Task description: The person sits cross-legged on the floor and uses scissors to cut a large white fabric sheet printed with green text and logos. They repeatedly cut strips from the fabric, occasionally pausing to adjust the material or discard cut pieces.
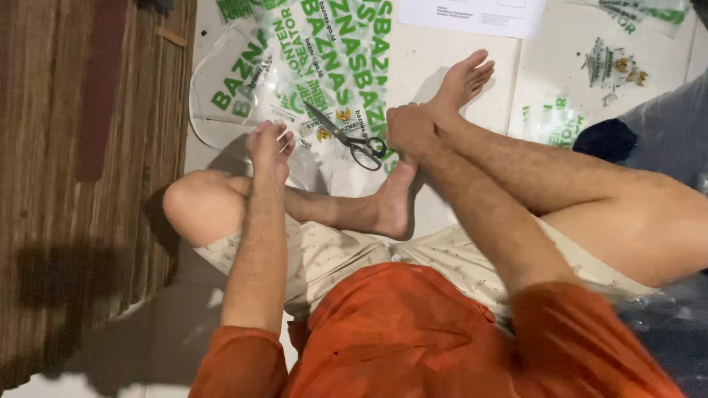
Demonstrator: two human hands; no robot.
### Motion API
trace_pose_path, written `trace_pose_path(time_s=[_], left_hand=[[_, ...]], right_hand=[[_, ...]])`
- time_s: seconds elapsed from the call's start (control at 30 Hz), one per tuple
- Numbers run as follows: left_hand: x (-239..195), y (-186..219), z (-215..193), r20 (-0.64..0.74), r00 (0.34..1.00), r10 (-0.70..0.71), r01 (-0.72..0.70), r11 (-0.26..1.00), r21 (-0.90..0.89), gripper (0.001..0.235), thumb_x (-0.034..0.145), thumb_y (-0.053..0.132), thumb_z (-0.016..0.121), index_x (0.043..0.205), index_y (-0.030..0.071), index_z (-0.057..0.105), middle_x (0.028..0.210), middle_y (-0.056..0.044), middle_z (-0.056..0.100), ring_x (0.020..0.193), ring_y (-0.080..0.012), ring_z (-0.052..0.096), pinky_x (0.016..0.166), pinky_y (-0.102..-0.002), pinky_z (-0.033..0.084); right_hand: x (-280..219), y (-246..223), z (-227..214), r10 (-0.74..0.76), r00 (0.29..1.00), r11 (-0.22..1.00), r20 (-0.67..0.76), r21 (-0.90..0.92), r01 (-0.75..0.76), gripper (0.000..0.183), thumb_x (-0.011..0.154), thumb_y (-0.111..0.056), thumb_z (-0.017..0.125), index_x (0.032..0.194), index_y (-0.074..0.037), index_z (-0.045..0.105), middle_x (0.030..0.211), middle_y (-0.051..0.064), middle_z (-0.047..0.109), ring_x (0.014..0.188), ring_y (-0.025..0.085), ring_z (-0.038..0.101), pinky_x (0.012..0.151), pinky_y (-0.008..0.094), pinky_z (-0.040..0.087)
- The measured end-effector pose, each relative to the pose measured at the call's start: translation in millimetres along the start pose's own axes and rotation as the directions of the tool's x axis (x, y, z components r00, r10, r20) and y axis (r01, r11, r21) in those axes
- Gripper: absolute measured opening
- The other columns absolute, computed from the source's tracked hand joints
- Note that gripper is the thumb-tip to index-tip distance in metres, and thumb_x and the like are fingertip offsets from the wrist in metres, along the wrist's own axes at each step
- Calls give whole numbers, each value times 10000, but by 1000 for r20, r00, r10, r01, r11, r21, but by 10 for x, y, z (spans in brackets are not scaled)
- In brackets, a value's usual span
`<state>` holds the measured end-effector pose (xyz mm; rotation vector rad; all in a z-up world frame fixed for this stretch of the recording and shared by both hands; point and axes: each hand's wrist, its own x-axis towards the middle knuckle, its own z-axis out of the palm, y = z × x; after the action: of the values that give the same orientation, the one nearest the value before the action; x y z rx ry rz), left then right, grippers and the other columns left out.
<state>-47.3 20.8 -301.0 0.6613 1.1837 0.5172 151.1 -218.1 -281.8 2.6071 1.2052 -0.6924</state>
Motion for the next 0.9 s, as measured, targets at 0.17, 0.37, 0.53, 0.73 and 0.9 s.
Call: trace_pose_path(time_s=[0.17, 0.37, 0.53, 0.73, 0.9], left_hand=[[63, 27, -27, -69, 993, 101, -88, 982, 170, 395, 899, 103, 692, 1259, 93, 528, 884, -124, 727, 612, -222, 742, 497, -307, 619], [32, 64, 425, 74, 965, 250, -260, 944, 205, 287, 910, 71, 655, 1194, 70, 620, 885, -104, 702, 638, -165, 715, 550, -246, 610], [135, -89, 745, 336, 923, 188, -289, 914, 284, 302, 960, 190, 675, 1225, 47, 654, 995, -136, 730, 833, -182, 738, 731, -299, 638], [-152, 355, 1161, 665, 706, -245, 293, 955, 41, 768, 929, 670, 546, 1342, 23, 583, 1272, -216, 619, 1044, -258, 541, 877, -374, 432], [137, 273, 910, 600, 754, -267, 443, 881, -165, 847, 867, 207, 825, 1547, 71, 339, 1368, -243, 620, 1074, -295, 696, 890, -401, 603]], right_hand=[[355, -441, 242, 183, 933, 983, -309, 36, -181, 681, 822, -698, 659, 1062, -77, 517, 929, 152, 606, 968, 374, 586, 885, 533, 376], [414, -318, 50, 334, 937, 833, -99, 497, -244, 651, 742, -453, 897, 1164, -103, 545, 1024, 108, 690, 1020, 366, 678, 894, 484, 412], [392, -229, 31, 286, 881, 630, -376, 767, 123, 249, 985, -246, 725, 1109, -79, 589, 954, 125, 599, 959, 351, 662, 874, 448, 492], [-100, -150, -627, -101, 994, 220, -32, 974, 53, 337, 918, -141, 769, 1228, -88, 647, 1004, 32, 714, 932, 109, 642, 904, 319, 561], [-290, 67, -1296, -465, 872, 385, 153, 922, 44, 306, 884, -159, 793, 1171, -83, 723, 899, 29, 766, 822, 78, 637, 768, 349, 616]])
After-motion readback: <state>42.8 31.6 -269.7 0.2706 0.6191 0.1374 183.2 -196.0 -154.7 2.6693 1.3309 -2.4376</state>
